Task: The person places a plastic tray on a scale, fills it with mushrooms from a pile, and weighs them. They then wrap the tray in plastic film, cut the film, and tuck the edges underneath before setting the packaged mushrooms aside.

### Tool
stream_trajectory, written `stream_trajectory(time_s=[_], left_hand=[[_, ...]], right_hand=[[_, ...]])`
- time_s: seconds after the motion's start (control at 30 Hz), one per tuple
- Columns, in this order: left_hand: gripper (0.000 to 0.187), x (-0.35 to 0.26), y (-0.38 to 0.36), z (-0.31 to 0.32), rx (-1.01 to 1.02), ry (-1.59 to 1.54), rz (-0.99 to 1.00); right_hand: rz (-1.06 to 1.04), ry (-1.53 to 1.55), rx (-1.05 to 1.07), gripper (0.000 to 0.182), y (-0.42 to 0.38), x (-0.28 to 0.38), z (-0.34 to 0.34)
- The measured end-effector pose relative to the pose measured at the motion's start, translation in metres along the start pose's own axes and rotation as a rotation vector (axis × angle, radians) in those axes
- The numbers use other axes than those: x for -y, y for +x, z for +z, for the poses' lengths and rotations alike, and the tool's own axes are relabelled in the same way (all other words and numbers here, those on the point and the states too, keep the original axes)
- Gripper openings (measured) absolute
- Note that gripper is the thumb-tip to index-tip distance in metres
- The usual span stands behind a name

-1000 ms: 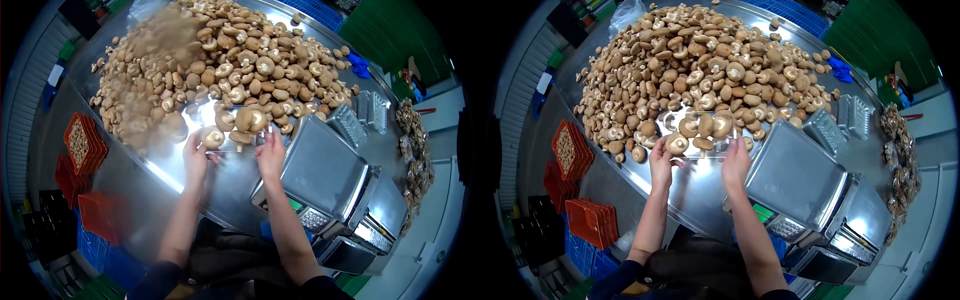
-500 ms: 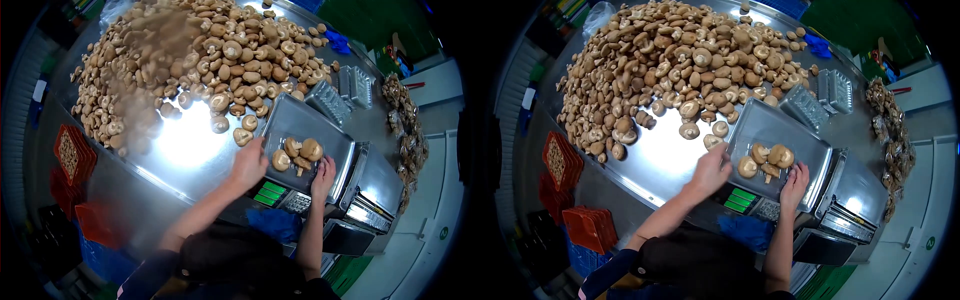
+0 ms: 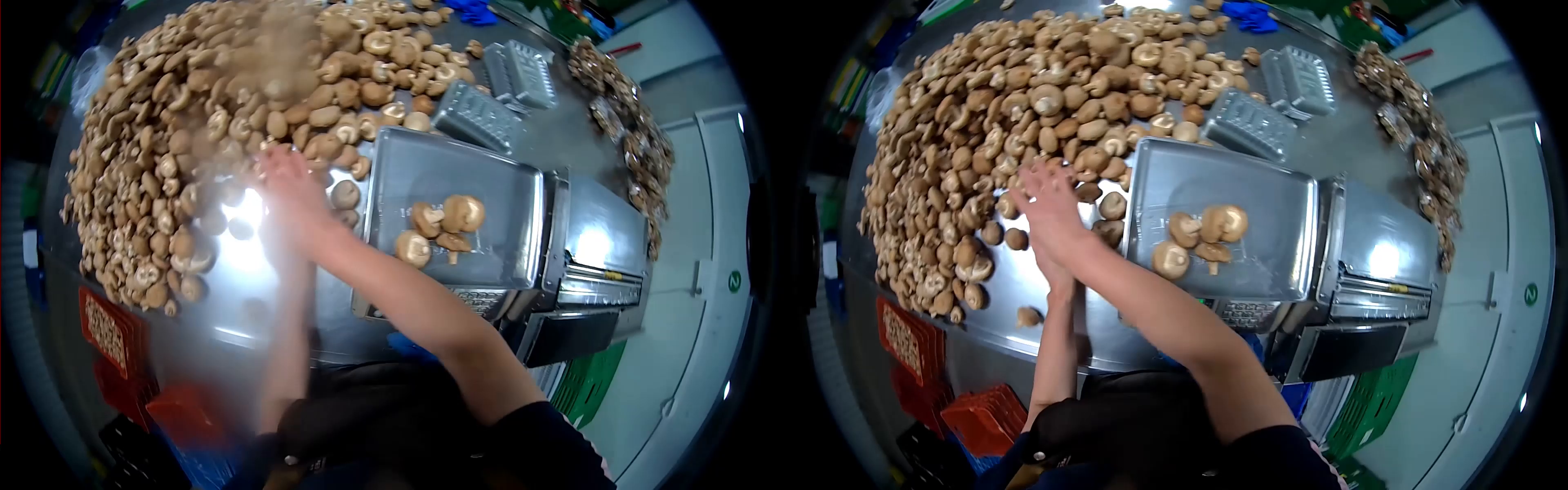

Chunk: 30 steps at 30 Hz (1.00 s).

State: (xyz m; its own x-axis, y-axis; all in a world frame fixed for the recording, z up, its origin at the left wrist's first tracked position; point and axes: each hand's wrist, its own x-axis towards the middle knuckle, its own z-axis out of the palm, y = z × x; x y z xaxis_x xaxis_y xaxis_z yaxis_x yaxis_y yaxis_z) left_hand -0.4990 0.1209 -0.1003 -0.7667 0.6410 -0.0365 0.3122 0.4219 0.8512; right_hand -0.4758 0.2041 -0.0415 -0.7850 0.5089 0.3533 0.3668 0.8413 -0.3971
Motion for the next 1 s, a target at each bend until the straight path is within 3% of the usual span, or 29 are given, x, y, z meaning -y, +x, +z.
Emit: stream_trajectory(time_s=[0.03,0.1,0.17,0.23,0.27,0.3,0.33,0.43,0.47,0.5,0.57,0.63,0.7,0.73,0.77,0.83,0.87,0.9,0.97,1.0], left_hand=[[0.061,0.003,0.002,-0.003,-0.014,-0.113,-0.034],[0.05,0.02,-0.005,-0.017,-0.118,-0.316,-0.08],[0.046,0.008,-0.014,-0.044,-0.143,-0.368,-0.151],[0.05,0.02,-0.02,-0.063,-0.145,-0.78,-0.352],[0.054,0.039,-0.019,-0.072,-0.069,-0.935,-0.349],[0.057,0.054,-0.02,-0.078,0.008,-1.089,-0.344],[0.058,0.047,-0.025,-0.078,0.068,-1.149,-0.257],[0.059,0.0,-0.042,-0.063,0.227,-0.961,-0.061],[0.057,-0.018,-0.047,-0.055,0.285,-0.925,-0.004],[0.053,-0.042,-0.052,-0.048,0.344,-0.994,-0.046],[0.046,-0.088,-0.061,-0.034,0.435,-1.153,-0.221],[0.034,-0.084,-0.059,-0.002,0.47,-1.008,0.065],[0.027,-0.103,-0.067,0.019,0.313,-0.584,0.245],[0.025,-0.104,-0.063,0.029,0.24,-0.404,0.448],[0.025,-0.109,-0.065,0.037,0.176,-0.361,0.564],[0.028,-0.11,-0.069,0.048,0.193,-0.162,0.619],[0.03,-0.103,-0.073,0.057,0.236,-0.163,0.527],[0.031,-0.101,-0.075,0.062,0.213,-0.149,0.556],[0.034,-0.097,-0.074,0.069,0.163,-0.123,0.615],[0.035,-0.097,-0.075,0.069,0.215,-0.206,0.443]], right_hand=[[-0.035,-0.15,0.065,0.05,0.005,-0.005,0.038],[0.067,-0.232,0.438,0.036,0.014,-0.01,0.053],[0.089,-0.21,0.343,0.026,0.014,-0.016,0.066],[0.187,-0.093,0.306,0.024,0.014,-0.016,0.063],[0.236,-0.027,0.287,0.024,0.014,-0.013,0.061],[0.261,0.116,0.078,0.022,0.009,-0.012,0.058],[0.301,0.412,0.023,0.025,0.003,-0.008,0.034],[0.482,1.347,-0.071,0.033,-0.024,-0.011,-0.063],[0.578,1.519,-0.126,0.041,-0.043,-0.016,-0.099],[0.586,1.814,-0.25,0.044,-0.064,-0.02,-0.132],[0.614,1.867,-0.416,0.044,-0.109,-0.035,-0.185],[0.664,1.416,-0.507,0.041,-0.155,-0.058,-0.2],[0.801,1.193,-0.653,0.037,-0.195,-0.077,-0.201],[0.799,1.142,-0.719,0.034,-0.21,-0.087,-0.197],[0.819,1.059,-0.677,0.035,-0.22,-0.095,-0.191],[0.857,0.9,-0.592,0.037,-0.233,-0.108,-0.174],[0.77,0.611,-0.474,0.04,-0.233,-0.113,-0.161],[0.677,0.327,-0.354,0.043,-0.229,-0.114,-0.15],[0.638,0.346,-0.427,0.046,-0.224,-0.11,-0.14],[0.617,0.354,-0.461,0.048,-0.222,-0.11,-0.138]])
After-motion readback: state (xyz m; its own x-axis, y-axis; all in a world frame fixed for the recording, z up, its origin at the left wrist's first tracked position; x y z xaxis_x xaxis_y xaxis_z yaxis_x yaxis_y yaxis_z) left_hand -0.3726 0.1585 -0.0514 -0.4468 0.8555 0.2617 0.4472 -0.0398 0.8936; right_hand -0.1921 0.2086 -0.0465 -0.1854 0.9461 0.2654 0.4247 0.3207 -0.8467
